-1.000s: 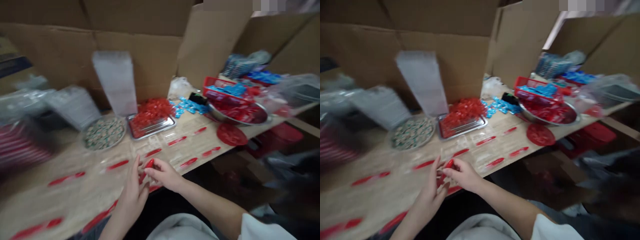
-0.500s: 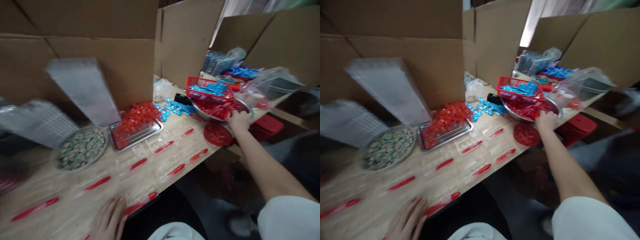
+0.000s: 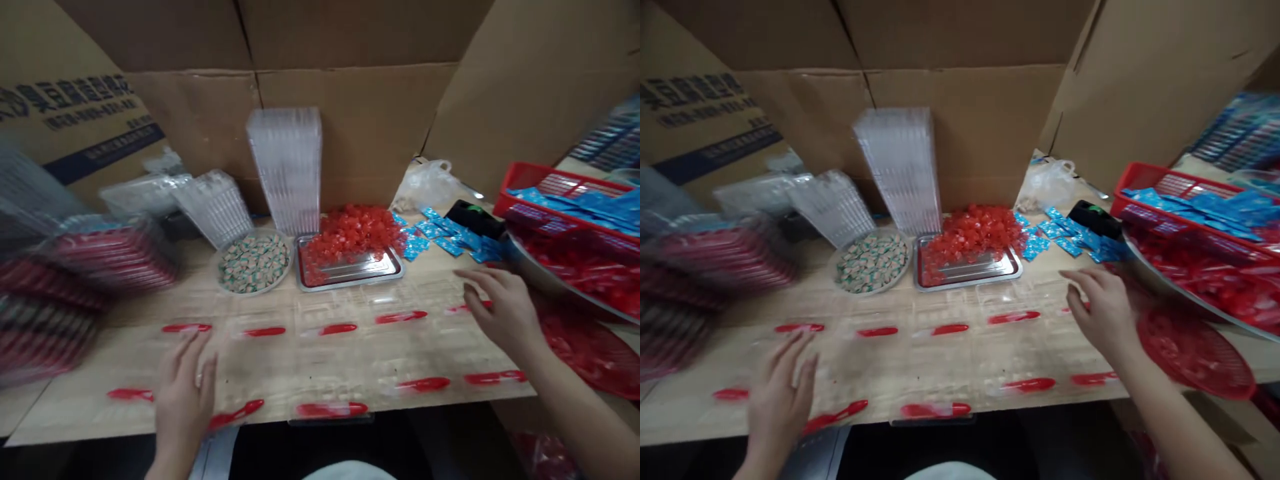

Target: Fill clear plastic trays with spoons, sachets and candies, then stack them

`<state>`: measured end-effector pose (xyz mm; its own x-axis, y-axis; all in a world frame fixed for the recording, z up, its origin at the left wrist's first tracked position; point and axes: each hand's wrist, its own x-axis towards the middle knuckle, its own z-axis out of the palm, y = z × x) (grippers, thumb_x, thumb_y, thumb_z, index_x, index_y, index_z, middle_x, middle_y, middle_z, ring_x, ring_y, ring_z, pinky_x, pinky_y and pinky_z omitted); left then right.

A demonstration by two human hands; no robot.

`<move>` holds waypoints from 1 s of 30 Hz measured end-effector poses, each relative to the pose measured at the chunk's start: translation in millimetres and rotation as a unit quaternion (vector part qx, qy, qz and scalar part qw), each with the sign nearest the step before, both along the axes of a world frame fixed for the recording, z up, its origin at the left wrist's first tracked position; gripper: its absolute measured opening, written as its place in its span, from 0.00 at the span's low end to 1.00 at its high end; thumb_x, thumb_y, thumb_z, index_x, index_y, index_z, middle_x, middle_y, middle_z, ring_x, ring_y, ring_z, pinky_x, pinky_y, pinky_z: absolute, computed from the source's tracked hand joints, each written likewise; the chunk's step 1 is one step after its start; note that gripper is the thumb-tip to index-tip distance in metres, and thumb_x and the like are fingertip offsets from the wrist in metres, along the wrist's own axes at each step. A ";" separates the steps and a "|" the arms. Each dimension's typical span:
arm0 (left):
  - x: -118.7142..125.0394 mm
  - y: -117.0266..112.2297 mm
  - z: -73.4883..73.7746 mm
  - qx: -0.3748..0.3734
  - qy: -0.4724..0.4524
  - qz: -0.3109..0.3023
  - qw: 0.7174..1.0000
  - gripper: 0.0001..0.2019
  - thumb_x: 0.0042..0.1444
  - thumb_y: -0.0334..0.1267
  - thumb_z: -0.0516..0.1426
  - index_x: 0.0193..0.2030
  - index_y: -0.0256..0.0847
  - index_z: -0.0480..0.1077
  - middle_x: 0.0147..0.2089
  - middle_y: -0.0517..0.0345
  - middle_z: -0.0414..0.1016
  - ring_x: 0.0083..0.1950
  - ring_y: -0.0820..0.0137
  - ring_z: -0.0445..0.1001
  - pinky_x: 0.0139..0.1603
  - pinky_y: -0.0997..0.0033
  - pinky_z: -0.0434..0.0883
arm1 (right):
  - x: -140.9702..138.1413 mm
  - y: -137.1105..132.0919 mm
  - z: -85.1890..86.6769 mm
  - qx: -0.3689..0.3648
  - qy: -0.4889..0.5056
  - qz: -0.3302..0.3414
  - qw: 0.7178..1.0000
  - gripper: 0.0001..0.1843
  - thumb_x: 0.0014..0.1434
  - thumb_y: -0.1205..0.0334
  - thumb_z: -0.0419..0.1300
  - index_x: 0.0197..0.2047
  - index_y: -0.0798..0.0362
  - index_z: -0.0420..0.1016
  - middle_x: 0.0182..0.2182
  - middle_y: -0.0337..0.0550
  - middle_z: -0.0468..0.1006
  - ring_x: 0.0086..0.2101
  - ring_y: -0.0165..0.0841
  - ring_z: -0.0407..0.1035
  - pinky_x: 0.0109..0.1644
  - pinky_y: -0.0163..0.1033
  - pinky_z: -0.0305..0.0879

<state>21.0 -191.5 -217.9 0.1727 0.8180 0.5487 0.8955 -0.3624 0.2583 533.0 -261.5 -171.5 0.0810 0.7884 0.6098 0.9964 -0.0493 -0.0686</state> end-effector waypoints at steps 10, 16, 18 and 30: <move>-141.3 26.4 -25.5 -0.109 -0.108 0.316 0.936 0.21 0.58 0.43 0.48 0.51 0.29 0.65 0.52 0.44 0.71 0.55 0.54 0.68 0.56 0.50 0.65 | -199.9 -32.2 -23.8 -0.116 0.086 0.307 0.941 0.23 0.54 0.62 0.57 0.54 0.40 0.68 0.45 0.46 0.75 0.49 0.45 0.67 0.47 0.51 0.69; -118.6 10.8 -32.6 -0.052 -0.135 0.332 0.932 0.25 0.61 0.44 0.45 0.58 0.26 0.59 0.58 0.37 0.64 0.61 0.56 0.61 0.61 0.53 0.59 | -280.2 -43.1 -63.2 -0.183 0.034 0.362 0.913 0.21 0.58 0.58 0.58 0.55 0.48 0.68 0.57 0.52 0.66 0.60 0.49 0.54 0.58 0.60 0.57; -92.2 -13.2 -27.1 -0.006 -0.129 0.332 0.934 0.24 0.62 0.44 0.44 0.59 0.27 0.58 0.59 0.37 0.62 0.64 0.57 0.57 0.63 0.51 0.55 | -281.9 -39.3 -72.5 -0.177 0.025 0.341 0.923 0.18 0.59 0.64 0.56 0.53 0.50 0.70 0.56 0.53 0.67 0.60 0.50 0.52 0.58 0.61 0.56; 16.9 -75.4 -46.0 -0.110 0.062 -0.032 0.991 0.20 0.59 0.34 0.51 0.59 0.39 0.61 0.60 0.45 0.65 0.63 0.59 0.60 0.59 0.55 0.63 | -275.1 -34.7 -87.1 -0.165 0.011 0.317 0.934 0.18 0.60 0.67 0.52 0.54 0.51 0.69 0.56 0.50 0.68 0.60 0.49 0.54 0.58 0.60 0.57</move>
<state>37.9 -266.9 -263.9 0.2828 0.9012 0.3285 0.9028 -0.3658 0.2261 258.0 -296.2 -258.5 -0.4561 0.8270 0.3287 0.8309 0.5280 -0.1754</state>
